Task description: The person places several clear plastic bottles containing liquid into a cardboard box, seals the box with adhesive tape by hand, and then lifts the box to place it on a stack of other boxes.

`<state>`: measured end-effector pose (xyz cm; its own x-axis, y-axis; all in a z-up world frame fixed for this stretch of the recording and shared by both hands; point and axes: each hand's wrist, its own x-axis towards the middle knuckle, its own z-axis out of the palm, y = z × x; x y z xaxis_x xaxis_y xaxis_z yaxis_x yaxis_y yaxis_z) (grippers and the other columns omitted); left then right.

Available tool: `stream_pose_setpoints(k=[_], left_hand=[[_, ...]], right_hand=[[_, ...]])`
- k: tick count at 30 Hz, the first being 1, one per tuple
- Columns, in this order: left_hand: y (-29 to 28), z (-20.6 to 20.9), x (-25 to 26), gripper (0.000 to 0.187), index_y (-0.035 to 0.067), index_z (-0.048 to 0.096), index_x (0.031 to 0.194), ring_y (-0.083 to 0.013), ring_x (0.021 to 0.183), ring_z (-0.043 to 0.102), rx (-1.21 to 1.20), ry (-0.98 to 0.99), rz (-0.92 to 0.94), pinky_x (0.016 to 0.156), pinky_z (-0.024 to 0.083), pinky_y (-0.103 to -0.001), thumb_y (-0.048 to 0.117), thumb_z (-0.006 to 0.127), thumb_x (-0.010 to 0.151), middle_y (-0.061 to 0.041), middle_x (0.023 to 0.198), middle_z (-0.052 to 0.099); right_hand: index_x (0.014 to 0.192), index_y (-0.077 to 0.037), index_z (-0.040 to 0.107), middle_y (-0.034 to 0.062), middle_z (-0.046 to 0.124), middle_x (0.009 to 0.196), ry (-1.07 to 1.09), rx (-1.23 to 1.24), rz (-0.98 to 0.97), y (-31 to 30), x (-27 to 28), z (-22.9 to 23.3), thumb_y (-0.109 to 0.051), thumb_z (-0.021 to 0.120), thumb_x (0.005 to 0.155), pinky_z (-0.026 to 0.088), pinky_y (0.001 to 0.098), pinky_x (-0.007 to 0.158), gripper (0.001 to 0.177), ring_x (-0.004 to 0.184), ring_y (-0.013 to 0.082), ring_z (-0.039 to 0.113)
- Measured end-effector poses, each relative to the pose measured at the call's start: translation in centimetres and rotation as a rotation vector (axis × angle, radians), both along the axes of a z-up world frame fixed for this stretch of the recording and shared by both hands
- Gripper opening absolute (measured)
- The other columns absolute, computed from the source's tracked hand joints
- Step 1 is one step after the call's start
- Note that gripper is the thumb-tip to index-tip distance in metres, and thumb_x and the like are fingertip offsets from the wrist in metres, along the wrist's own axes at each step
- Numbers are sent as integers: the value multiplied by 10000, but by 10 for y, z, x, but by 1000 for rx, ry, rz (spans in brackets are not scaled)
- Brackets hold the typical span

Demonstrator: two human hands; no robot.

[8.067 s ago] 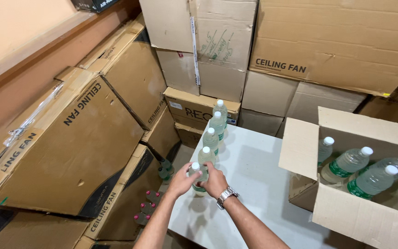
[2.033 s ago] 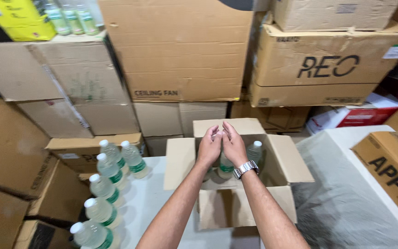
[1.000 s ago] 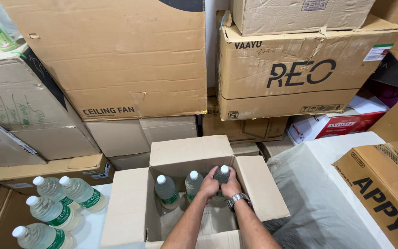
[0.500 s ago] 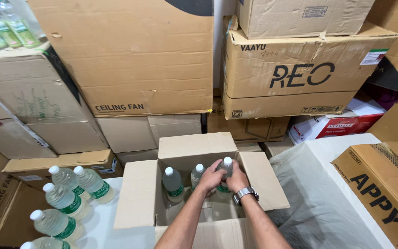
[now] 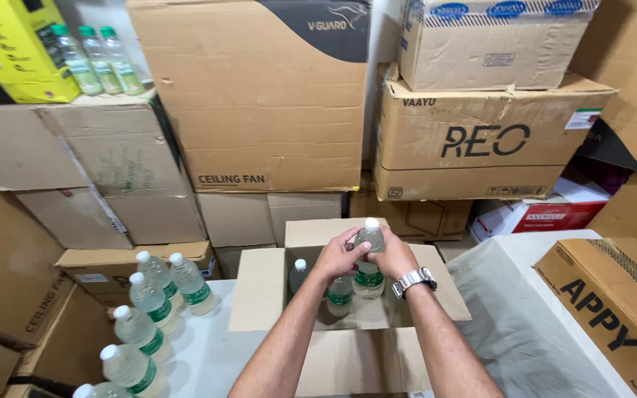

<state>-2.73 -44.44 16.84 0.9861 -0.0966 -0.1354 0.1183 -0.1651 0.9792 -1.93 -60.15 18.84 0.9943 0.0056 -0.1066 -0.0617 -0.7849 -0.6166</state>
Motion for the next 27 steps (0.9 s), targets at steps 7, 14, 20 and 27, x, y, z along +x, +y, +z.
stream_pose_setpoints(k=[7,14,20,27], left_hand=[[54,46,-36,564,234,610,1449,-256,741,752,64,-64,61,609,683,-323,310,772,915,-188,1130,752],[124,73,-64,509,246,632,1415,-232,646,722,62,-154,141,564,678,-309,242,746,919,-154,915,772],[194,82,-80,516,238,628,1418,-230,621,716,95,-181,218,548,674,-313,232,742,915,-160,881,764],[276,56,-73,554,266,603,1445,-207,672,733,214,-176,261,597,672,-297,309,741,910,-132,927,767]], right_hand=[[1509,-297,504,201,701,1279,-86,-49,57,51,-20,42,-416,827,791,509,505,1086,797,1284,382,622],[1517,-251,492,222,731,1196,-98,-7,148,126,-56,82,-359,794,831,510,507,1071,757,1214,387,662],[1537,-237,483,221,710,1246,-115,8,205,193,-57,87,-409,827,803,515,502,1073,829,1244,374,643],[1504,-236,523,132,762,1030,-88,106,290,270,-72,88,-305,809,800,620,345,797,764,701,205,770]])
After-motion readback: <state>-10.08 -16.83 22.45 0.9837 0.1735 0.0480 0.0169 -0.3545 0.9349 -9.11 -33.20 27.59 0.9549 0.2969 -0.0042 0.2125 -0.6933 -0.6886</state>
